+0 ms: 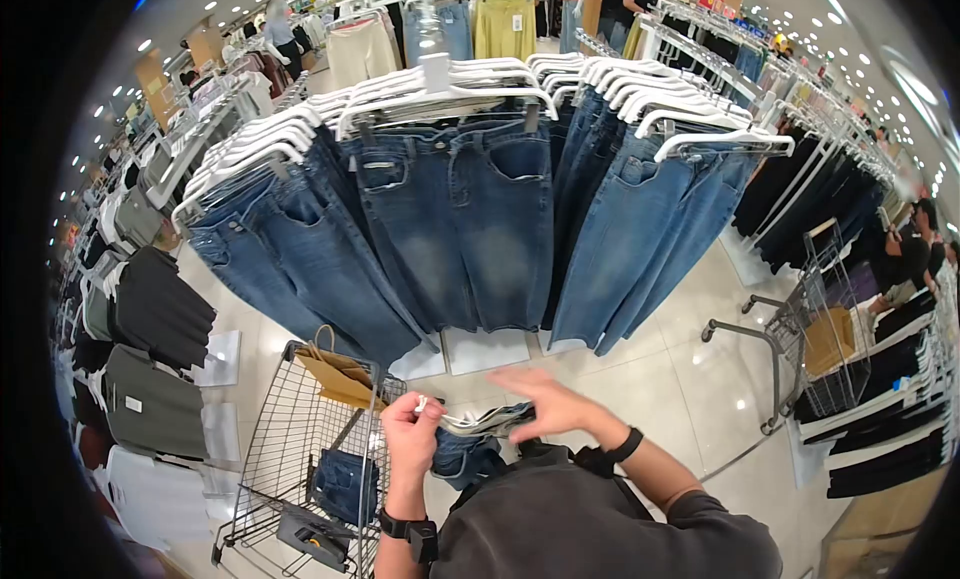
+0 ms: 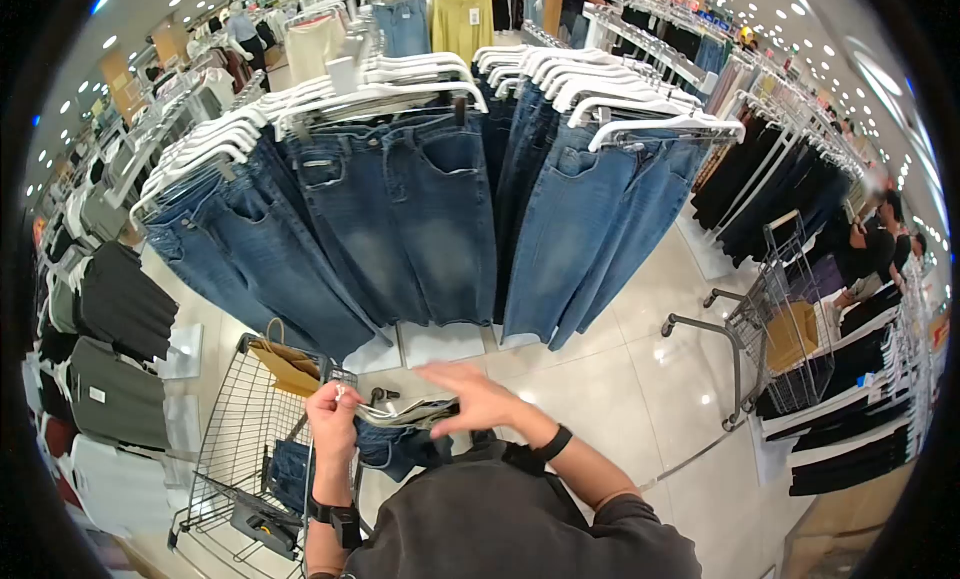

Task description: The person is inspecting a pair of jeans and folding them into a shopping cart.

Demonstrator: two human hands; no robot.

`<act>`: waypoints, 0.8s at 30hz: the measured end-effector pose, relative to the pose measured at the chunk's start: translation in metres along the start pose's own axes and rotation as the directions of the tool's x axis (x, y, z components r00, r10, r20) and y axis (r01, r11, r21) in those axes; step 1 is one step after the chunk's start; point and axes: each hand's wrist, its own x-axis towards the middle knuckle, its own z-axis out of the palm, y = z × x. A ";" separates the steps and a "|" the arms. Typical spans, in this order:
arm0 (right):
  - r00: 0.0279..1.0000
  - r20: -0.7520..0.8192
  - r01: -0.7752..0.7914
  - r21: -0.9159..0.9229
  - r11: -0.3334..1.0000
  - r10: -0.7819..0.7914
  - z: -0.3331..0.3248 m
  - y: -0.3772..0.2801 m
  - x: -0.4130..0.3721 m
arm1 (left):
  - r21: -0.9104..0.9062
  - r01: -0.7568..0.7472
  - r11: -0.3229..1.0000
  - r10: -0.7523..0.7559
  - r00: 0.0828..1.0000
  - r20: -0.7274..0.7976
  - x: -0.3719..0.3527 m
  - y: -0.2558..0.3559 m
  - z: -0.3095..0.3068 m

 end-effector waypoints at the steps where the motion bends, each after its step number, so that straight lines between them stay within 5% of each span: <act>1: 0.997 0.051 -0.055 0.072 0.996 0.051 0.015 -0.008 0.010 | -0.039 -0.022 0.999 0.022 1.000 0.007 -0.003 0.004 -0.004; 3: 0.975 0.166 -0.184 0.208 0.961 0.151 0.041 -0.024 0.020 | -0.057 -0.037 0.998 0.037 0.999 -0.001 -0.009 0.012 -0.017; 4: 0.945 0.181 -0.297 0.115 0.948 0.274 0.051 -0.033 0.022 | -0.050 -0.053 0.997 0.053 0.999 -0.006 -0.011 0.016 -0.024; 8: 0.964 0.042 -0.240 -0.301 0.923 0.264 0.070 -0.030 -0.001 | -0.036 -0.145 0.989 0.143 0.988 -0.060 -0.018 0.033 -0.051; 12: 0.854 -0.018 -0.503 -0.287 0.815 0.520 0.071 -0.046 -0.032 | -0.076 -0.215 0.974 0.202 0.969 -0.145 -0.021 0.043 -0.074; 14: 0.831 -0.126 -0.535 0.085 0.840 0.542 0.098 -0.013 -0.057 | -0.079 -0.252 0.964 0.235 0.955 -0.182 -0.021 0.047 -0.082; 15: 0.812 -0.172 -0.506 0.270 0.819 0.558 0.105 -0.015 -0.056 | -0.102 -0.259 0.960 0.241 0.957 -0.163 -0.022 0.050 -0.083; 19: 0.688 -0.480 -0.348 0.441 0.827 0.545 0.084 -0.021 -0.033 | -0.081 -0.253 0.964 0.247 0.966 -0.076 -0.023 0.066 -0.099; 20: 0.673 -0.499 -0.415 0.357 0.837 0.546 0.065 -0.033 -0.026 | -0.026 -0.276 0.961 0.275 0.961 -0.038 -0.017 0.073 -0.106; 21: 0.675 -0.562 -0.200 0.485 0.851 0.479 0.046 -0.042 -0.012 | 0.030 -0.293 0.956 0.293 0.956 -0.003 -0.017 0.080 -0.111; 24: 0.628 -0.696 -0.070 0.396 0.916 0.349 0.018 -0.085 0.013 | 0.122 -0.321 0.939 0.320 0.947 0.033 -0.018 0.096 -0.114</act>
